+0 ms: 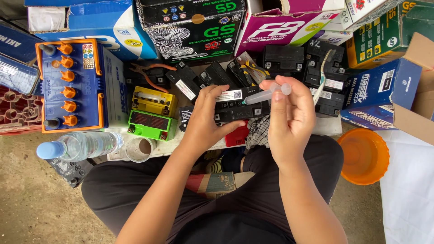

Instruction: Servicing small lead-acid batteries by filling them with liquid using a syringe and adjusting components with a screwdriver

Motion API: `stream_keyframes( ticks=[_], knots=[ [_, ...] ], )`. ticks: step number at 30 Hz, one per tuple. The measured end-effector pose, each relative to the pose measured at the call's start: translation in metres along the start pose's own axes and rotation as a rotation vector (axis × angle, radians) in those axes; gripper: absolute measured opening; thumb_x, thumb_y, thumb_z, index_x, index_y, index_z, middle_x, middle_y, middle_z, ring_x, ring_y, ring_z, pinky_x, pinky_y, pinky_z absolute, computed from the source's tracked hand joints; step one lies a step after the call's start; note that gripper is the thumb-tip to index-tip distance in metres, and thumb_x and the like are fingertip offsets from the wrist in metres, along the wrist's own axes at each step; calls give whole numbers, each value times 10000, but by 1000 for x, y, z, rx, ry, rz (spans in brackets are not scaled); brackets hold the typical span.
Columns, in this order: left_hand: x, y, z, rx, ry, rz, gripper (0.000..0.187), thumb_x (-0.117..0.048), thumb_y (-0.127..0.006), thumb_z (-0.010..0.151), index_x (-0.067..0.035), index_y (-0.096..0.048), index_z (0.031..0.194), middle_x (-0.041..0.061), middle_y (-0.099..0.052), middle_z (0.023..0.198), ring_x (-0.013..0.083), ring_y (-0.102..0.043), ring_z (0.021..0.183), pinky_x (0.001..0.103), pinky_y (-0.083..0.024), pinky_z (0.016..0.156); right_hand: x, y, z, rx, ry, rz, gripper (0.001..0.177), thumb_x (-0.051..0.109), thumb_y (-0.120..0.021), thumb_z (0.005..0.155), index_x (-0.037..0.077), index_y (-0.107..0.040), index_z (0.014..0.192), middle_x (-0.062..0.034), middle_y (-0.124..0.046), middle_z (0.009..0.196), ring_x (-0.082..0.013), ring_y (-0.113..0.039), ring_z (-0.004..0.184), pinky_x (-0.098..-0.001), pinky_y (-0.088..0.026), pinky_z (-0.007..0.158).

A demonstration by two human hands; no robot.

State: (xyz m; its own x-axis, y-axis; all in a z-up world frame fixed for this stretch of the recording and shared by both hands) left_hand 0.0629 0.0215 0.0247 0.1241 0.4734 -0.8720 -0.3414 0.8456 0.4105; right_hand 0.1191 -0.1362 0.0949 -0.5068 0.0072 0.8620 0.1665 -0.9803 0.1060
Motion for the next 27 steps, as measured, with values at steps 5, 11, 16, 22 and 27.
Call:
stream_keyframes(
  ticks=[5, 11, 16, 22, 27],
  knots=[
    [-4, 8, 1, 61, -31, -118, 838, -312, -930, 776, -95, -491, 1455, 198, -506, 1399, 516, -476, 1365, 715, -317, 1147, -1, -1, 6, 59, -67, -20, 237, 139, -521, 1106, -19, -580, 1272, -206, -706, 1121, -266, -685, 1136, -433, -534, 1032],
    [-17, 9, 15, 76, -125, -66, 578, -352, -792, 927, -152, -579, 1426, 112, -597, 1393, 442, -471, 1414, 690, -215, 1195, -6, 0, 8, 66, -97, 10, 216, 131, -550, 1096, -9, -606, 1250, -202, -708, 1134, -265, -691, 1147, -433, -534, 1054],
    [-18, 2, 30, 156, -185, -69, 319, -282, -690, 1011, -175, -690, 1312, 44, -718, 1279, 345, -561, 1368, 632, -109, 1231, -8, 2, 9, 70, -125, 2, 217, 149, -567, 1095, 11, -619, 1255, -177, -700, 1144, -208, -691, 1103, -408, -554, 1020],
    [-16, 1, 38, 205, -208, -76, 222, -200, -675, 1018, -146, -730, 1226, 38, -772, 1158, 304, -662, 1249, 640, -51, 1220, -12, 1, 9, 64, -135, 11, 215, 149, -585, 1083, 15, -633, 1244, -172, -695, 1133, -185, -694, 1046, -399, -573, 979],
    [-20, 3, 39, 213, -282, -5, 214, -200, -721, 990, -129, -739, 1191, 44, -784, 1094, 269, -688, 1218, 590, 10, 1230, -12, 0, 9, 66, -125, 36, 208, 122, -589, 1076, -10, -638, 1229, -175, -679, 1129, -178, -688, 1021, -382, -586, 945]
  ],
)
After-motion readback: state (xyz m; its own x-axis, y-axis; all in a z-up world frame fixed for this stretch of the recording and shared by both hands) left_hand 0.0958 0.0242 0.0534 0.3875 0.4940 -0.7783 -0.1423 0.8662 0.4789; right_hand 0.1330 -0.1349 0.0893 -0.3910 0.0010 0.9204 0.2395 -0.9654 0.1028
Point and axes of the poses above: each hand's wrist, its own z-axis towards the middle knuckle, its own y-axis out of the back of the hand, x = y × z, the point moved 7 cm from there along z, towards the middle knuckle
